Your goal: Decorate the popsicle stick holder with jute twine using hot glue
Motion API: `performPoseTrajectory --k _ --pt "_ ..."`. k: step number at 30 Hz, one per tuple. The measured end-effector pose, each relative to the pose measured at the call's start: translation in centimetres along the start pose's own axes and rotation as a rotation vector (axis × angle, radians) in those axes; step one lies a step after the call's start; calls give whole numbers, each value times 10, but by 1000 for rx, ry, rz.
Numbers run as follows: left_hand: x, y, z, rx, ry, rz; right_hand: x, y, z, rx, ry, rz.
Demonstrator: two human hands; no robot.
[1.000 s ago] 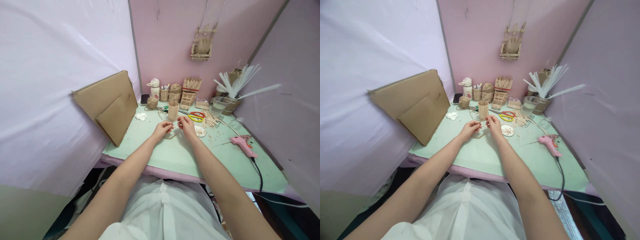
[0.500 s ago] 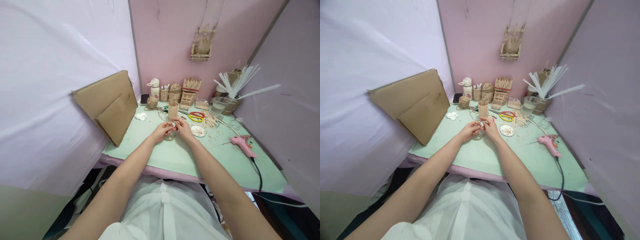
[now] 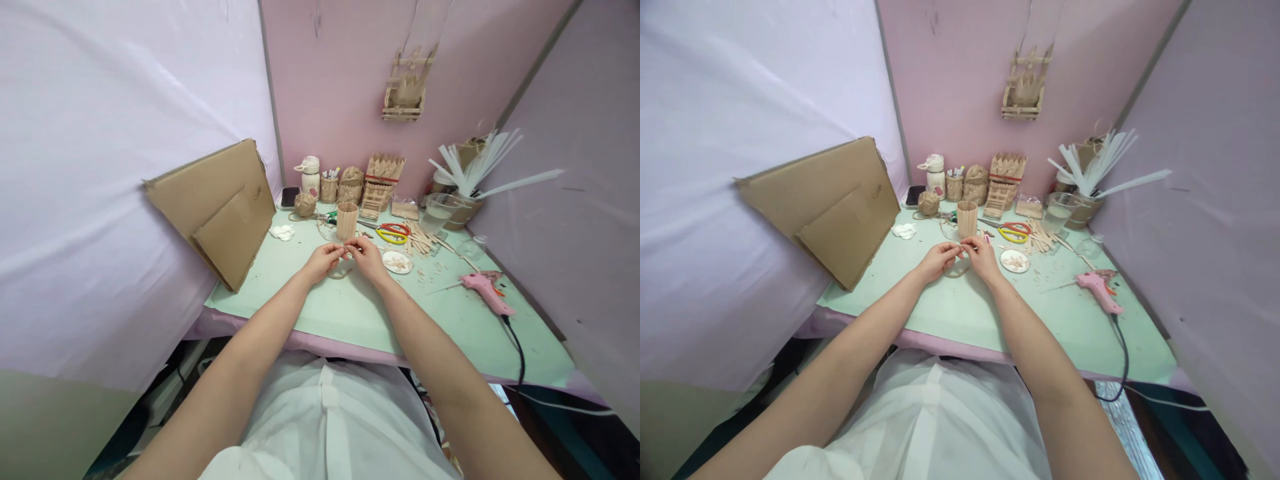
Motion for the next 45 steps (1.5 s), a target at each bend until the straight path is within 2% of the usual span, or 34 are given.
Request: performPoseTrajectory --k 3,7,13,16,18,23,32,37,45 --pt "-1 1 1 6 -5 -22 1 -2 0 -23 -18 61" --pt "0 2 2 38 3 -59 -7 -10 -2 -135 25 125" --pt "0 4 1 65 20 -86 -17 -11 -3 -138 65 153" --pt "0 2 0 18 43 -127 -14 -11 -1 -161 45 154" --pt "-1 -2 -2 -56 75 -182 -9 -12 2 -182 6 168" --pt "-4 -14 -6 -225 168 -312 8 -4 8 -100 -163 215" --pt "-6 -13 -6 -206 205 -321 16 2 9 12 -245 272" --pt "-5 -11 -5 -169 217 -382 16 -1 6 -31 -180 220" --pt "-1 -10 -5 -147 224 -440 3 -4 3 -100 101 40"
Point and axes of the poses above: each hand's wrist, its own z-axis away from the middle knuckle, its own y-axis out of the palm, x = y × z, the point moved 5 cm from there along -z, towards the middle knuckle, and after that the axes turned 5 degrees about z, right-handed, at the moved point
